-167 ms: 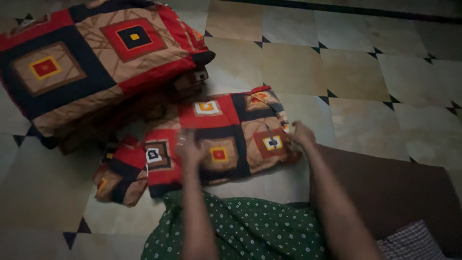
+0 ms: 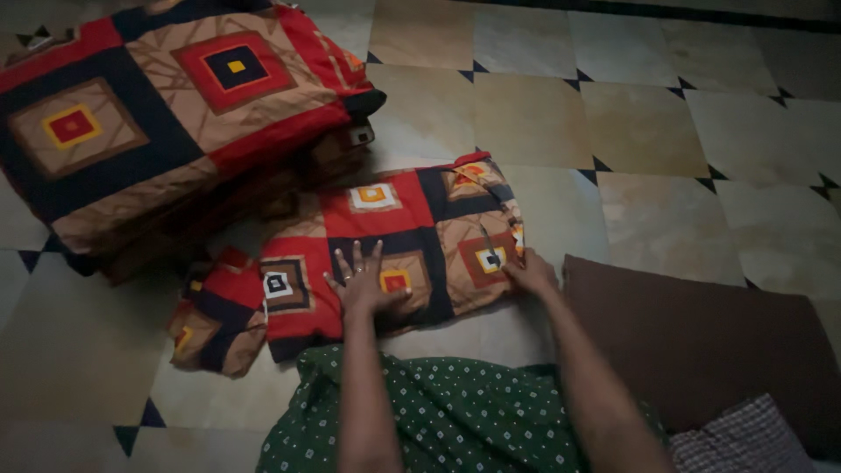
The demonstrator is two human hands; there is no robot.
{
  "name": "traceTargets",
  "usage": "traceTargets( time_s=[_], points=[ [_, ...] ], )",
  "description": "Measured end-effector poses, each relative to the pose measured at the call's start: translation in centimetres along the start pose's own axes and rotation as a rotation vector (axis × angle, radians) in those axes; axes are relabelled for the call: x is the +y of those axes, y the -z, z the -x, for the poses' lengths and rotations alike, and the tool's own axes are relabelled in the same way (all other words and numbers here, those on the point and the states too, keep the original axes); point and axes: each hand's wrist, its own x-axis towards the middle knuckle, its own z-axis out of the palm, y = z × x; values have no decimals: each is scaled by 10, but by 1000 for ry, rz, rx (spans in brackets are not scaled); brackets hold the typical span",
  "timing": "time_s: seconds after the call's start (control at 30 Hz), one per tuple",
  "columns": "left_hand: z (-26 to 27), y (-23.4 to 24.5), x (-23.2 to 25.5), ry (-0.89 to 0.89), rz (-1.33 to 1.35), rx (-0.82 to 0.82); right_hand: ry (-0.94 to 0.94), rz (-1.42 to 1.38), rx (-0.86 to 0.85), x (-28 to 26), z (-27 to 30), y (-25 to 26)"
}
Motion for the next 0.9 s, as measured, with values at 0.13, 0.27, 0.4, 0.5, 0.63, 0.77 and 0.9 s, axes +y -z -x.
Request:
traceTargets(
  time_s=[0.13,0.27,0.4,0.5,0.63,0.77,0.9],
  points=[
    [-6,-2,2,7,23,33,37,96,382,0,-1,2],
    [-12,-8,-1,22,44,23,-82,94,169,-6,2,8],
    [-15,-17,-3,15,56,64,-135,296,41,0,9,14],
    [-18,-18,-3,24,58,46,-68,252,348,10,11,19],
    [-21,-21,-4,27,67,36,-190,-174,471,24,2,27],
    [-21,-23,-5,25,59,47,-330,-1267,79,31,0,27],
    [-22,-24,-5,27,52,50,-382,-1394,-6,31,-5,31]
  ],
)
